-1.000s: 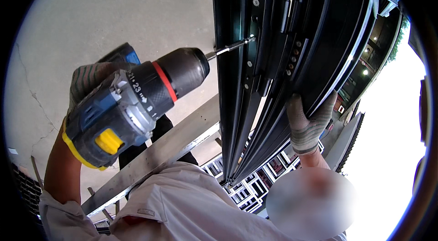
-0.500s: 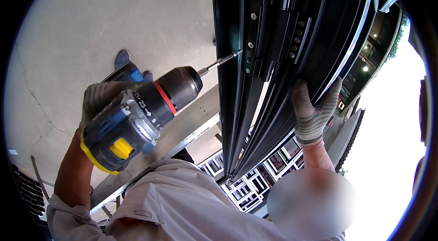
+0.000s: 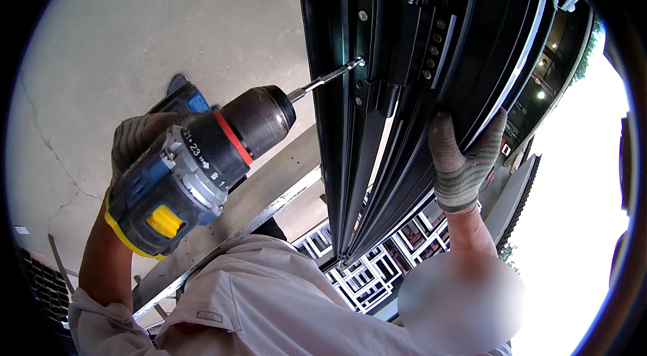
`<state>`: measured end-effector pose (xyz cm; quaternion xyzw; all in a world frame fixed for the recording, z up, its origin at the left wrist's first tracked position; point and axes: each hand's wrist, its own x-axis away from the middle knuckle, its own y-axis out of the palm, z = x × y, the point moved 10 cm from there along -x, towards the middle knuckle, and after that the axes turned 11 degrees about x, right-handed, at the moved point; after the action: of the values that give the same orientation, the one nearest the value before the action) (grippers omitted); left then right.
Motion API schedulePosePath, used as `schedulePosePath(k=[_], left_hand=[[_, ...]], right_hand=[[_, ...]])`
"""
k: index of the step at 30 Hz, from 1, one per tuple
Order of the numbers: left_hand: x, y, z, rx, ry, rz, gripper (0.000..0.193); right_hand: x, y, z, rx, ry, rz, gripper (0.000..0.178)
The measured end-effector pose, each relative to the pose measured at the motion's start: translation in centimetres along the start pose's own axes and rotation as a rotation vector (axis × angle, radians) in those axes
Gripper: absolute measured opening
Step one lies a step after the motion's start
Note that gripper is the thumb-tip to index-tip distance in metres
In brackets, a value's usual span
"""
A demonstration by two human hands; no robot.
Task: The person uses a cordless drill to fasten screws into a large black window frame resting on a metal stand. They repeatedly pick up screws from a nearby bowl and drive them into pre-drilled holes along the frame's edge.
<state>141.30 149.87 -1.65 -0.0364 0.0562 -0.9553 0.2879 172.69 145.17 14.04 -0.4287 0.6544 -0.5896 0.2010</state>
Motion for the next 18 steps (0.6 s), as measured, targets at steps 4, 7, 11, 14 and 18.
schedulePosePath(k=[4,7,11,14,18], left_hand=[[0.2,0.1,-0.2,-0.071,-0.025,0.004,0.055],[0.4,0.0,-0.3,-0.126,-0.054,0.015,0.056],[0.6,0.0,-0.8,-0.240,-0.099,0.014,0.057],[0.7,-0.4,-1.2,-0.316,-0.117,0.021,0.058],[-1.6,-1.0,-0.8,-0.067,0.122,0.026,0.057]], right_hand=[[0.0,-0.1,-0.1,-0.048,0.016,0.017,0.062],[0.1,-0.1,-0.1,-0.024,0.021,0.025,0.062],[0.1,0.1,-0.5,-0.071,0.029,0.014,0.062],[0.0,-0.2,-0.7,-0.024,-0.018,0.035,0.064],[0.5,-0.3,-0.1,-0.006,0.031,0.036,0.069]])
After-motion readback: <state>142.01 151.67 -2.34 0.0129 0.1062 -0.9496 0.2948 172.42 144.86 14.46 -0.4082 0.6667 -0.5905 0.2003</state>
